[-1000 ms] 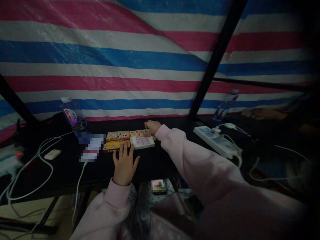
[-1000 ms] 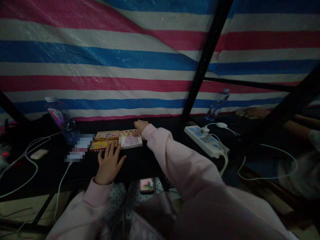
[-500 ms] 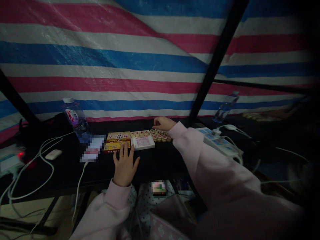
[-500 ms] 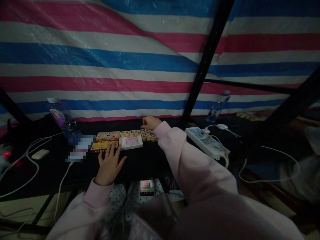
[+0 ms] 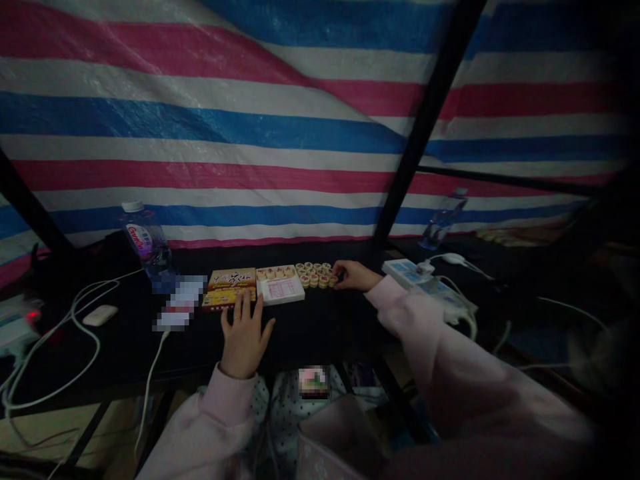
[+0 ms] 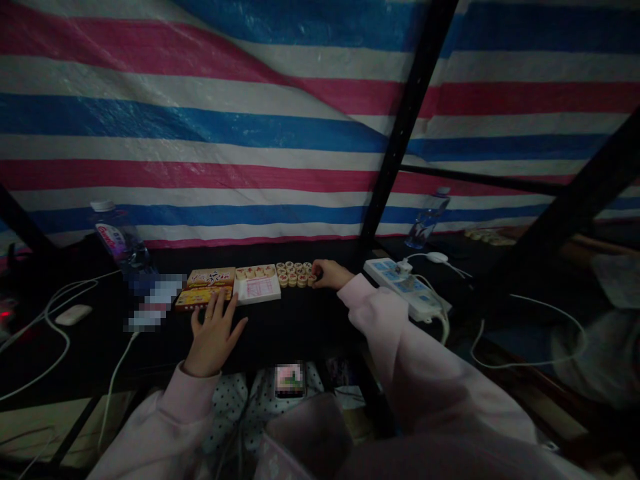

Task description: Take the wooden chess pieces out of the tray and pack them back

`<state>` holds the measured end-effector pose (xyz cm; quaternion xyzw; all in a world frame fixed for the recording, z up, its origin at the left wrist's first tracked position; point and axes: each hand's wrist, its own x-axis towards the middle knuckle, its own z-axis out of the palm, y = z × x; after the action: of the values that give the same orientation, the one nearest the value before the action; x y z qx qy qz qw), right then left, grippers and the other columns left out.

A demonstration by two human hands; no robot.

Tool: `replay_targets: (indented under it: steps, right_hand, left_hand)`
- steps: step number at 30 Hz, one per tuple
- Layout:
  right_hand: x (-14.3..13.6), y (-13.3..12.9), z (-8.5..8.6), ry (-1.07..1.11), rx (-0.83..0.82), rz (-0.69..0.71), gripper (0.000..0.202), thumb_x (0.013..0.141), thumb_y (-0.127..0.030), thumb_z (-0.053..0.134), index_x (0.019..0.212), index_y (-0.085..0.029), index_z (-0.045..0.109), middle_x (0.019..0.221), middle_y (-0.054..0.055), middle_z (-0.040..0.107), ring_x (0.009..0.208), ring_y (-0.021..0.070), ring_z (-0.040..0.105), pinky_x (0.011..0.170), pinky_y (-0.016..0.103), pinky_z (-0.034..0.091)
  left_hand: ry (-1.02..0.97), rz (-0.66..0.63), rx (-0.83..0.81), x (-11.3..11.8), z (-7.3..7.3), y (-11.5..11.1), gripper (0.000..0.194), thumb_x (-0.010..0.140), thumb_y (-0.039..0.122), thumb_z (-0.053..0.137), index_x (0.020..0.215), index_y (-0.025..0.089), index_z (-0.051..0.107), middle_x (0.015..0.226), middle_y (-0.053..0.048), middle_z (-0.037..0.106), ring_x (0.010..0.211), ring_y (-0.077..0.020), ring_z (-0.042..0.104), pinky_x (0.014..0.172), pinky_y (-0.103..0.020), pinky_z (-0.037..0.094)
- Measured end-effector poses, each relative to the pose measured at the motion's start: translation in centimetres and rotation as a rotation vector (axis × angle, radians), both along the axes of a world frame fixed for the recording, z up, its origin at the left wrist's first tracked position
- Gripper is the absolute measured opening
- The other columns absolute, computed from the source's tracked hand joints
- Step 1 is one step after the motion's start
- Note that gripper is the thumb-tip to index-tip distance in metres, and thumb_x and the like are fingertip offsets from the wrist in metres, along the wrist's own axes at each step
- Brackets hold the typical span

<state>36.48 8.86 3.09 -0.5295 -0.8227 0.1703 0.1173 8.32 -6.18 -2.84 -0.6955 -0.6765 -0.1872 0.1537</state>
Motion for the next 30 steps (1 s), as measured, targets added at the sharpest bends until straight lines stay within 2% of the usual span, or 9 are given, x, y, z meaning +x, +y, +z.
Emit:
replay_targets:
  steps: [7,12,15,19,22,25,28,30]
  right_hand:
    - [-0.8,-0.3,-0.4,0.048,-0.039,-0.013,0.026,0.062,-0.027,0.069,0.077,-0.017,0.051,0.068,-0.003,0.056,0.059,0.0094,0.050,0.053,0.020,0.036]
    - [-1.7,-0.7,0.0,-0.040,0.030,-0.057,0.029,0.064,-0.037,0.069,0.073,-0.018,0.049,0.067,-0.003,0.054,0.060,0.0101,0.049,0.052,0.020,0.034]
    - [-2.3,-0.9,0.2,-0.092,0.034,-0.036,0.020,0.066,-0.028,0.066,0.072,-0.018,0.049,0.068,-0.003,0.054,0.060,0.0094,0.049,0.053,0.019,0.034]
    - [-2.4,-1.0,0.7,-0.209,-0.001,0.014,0.015,0.063,-0.012,0.062,0.071,-0.017,0.050,0.071,-0.002,0.056,0.063,0.0096,0.051,0.054,0.018,0.034]
    - [-2.6,-1.5,1.9,-0.300,0.021,0.022,0.019,0.062,-0.011,0.061,0.077,-0.018,0.053,0.076,0.000,0.059,0.065,0.0113,0.053,0.053,0.019,0.034]
    - [-4.3,-2.3,3.6,-0.311,0.119,0.048,0.025,0.063,-0.017,0.063,0.086,-0.019,0.054,0.083,0.001,0.062,0.069,0.0135,0.056,0.053,0.020,0.032]
    - [-7.8,-3.1,5.0,-0.293,0.168,0.141,0.031,0.064,-0.020,0.064,0.094,-0.020,0.054,0.090,0.002,0.063,0.075,0.0152,0.058,0.053,0.020,0.032]
    - [-10.5,-3.2,5.4,-0.267,0.205,0.234,0.031,0.069,-0.020,0.061,0.098,-0.021,0.054,0.096,0.003,0.064,0.081,0.0157,0.059,0.056,0.020,0.033]
  left_hand:
    - [0.020,0.008,-0.003,-0.1,-0.5,0.3,0.052,0.087,0.041,0.039,0.136,0.020,0.037,0.145,-0.015,0.030,0.132,-0.0294,0.028,0.100,-0.055,0.024]
    - [0.019,0.007,0.003,-0.2,-0.7,0.4,0.053,0.087,0.042,0.038,0.135,0.021,0.037,0.144,-0.015,0.031,0.131,-0.0293,0.030,0.100,-0.055,0.024]
    - [0.021,0.007,-0.009,-0.2,-0.7,0.4,0.053,0.087,0.043,0.038,0.135,0.021,0.038,0.144,-0.015,0.031,0.131,-0.0295,0.029,0.100,-0.055,0.024]
    - [0.016,0.007,-0.015,-0.3,-0.7,0.5,0.053,0.087,0.043,0.038,0.135,0.021,0.038,0.145,-0.014,0.031,0.131,-0.0296,0.029,0.101,-0.055,0.024]
    - [0.013,0.007,-0.007,-0.3,-0.7,0.5,0.052,0.087,0.043,0.038,0.135,0.021,0.038,0.145,-0.014,0.030,0.131,-0.0297,0.028,0.101,-0.055,0.023]
    - [0.019,0.005,0.002,-0.2,-0.7,0.4,0.052,0.087,0.043,0.038,0.134,0.021,0.039,0.144,-0.014,0.031,0.131,-0.0301,0.029,0.101,-0.055,0.023]
    - [0.023,0.004,0.008,-0.2,-0.7,0.4,0.052,0.087,0.042,0.038,0.134,0.020,0.039,0.144,-0.014,0.032,0.131,-0.0302,0.029,0.101,-0.055,0.023]
    - [0.026,0.007,0.007,-0.2,-0.7,0.4,0.052,0.087,0.042,0.038,0.134,0.020,0.039,0.144,-0.014,0.031,0.131,-0.0298,0.029,0.101,-0.055,0.023]
